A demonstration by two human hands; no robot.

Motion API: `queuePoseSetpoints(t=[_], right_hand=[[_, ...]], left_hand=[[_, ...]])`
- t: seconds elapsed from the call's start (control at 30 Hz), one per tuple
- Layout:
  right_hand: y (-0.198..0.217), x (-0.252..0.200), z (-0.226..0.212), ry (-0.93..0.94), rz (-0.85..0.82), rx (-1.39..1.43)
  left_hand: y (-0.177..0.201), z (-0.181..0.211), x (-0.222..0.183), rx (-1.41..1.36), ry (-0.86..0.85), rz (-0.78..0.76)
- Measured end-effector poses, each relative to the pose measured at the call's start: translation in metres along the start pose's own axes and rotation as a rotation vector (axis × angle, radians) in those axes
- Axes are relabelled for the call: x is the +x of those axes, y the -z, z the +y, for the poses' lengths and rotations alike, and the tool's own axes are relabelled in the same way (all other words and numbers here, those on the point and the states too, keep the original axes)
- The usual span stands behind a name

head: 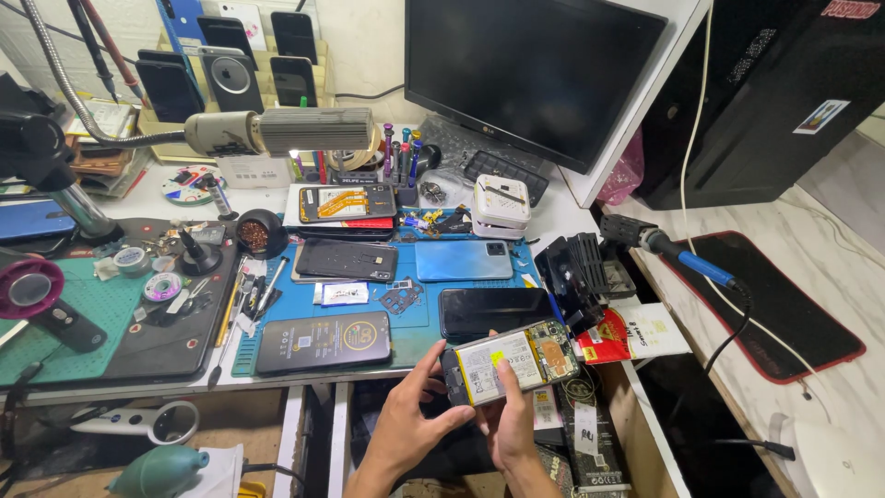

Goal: Inspecting and repairing internal components of a mobile phone at a repair bench.

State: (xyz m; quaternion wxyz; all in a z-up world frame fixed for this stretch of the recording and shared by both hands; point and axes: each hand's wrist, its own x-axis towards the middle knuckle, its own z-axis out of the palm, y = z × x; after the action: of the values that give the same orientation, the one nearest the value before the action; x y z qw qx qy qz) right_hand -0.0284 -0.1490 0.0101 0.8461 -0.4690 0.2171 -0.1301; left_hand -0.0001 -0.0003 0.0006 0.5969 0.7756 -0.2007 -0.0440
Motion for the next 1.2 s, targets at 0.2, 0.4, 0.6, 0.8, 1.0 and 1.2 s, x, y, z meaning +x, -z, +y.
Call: queuePoseSetpoints(t=[0.2, 0.4, 0.6, 0.8, 1.0, 1.2], right_hand=[[0.004, 0.003, 0.005, 0.027, -0.029, -0.001], [-0.007, -0.006, -0.005, -0.014, 0.02, -0.005], [-0.005, -0.007, -0.002, 0.009, -0.032, -0.106], [-0.008, -0.01, -0.006, -0.035, 0.0, -0.097], [0.0, -0.003, 0.008, 0.022, -0.033, -0.055], [-0.001, 0.0, 0.006, -0.016, 0.047, 0.004]], left_hand=[[0.001, 0.004, 0.001, -0.065, 0.086, 0.007], [0.003, 0.006, 0.006, -0.341, 0.323, 0.19], [0.005, 0.005, 0.005, -0.31, 0.31, 0.176], [0.001, -0.005, 0.005, -0.215, 0.259, 0.197], [-0.002, 0.004, 0.002, -0.081, 0.271, 0.293], [-0.012, 0.02, -0.003, 0.357, -0.494, 0.583]])
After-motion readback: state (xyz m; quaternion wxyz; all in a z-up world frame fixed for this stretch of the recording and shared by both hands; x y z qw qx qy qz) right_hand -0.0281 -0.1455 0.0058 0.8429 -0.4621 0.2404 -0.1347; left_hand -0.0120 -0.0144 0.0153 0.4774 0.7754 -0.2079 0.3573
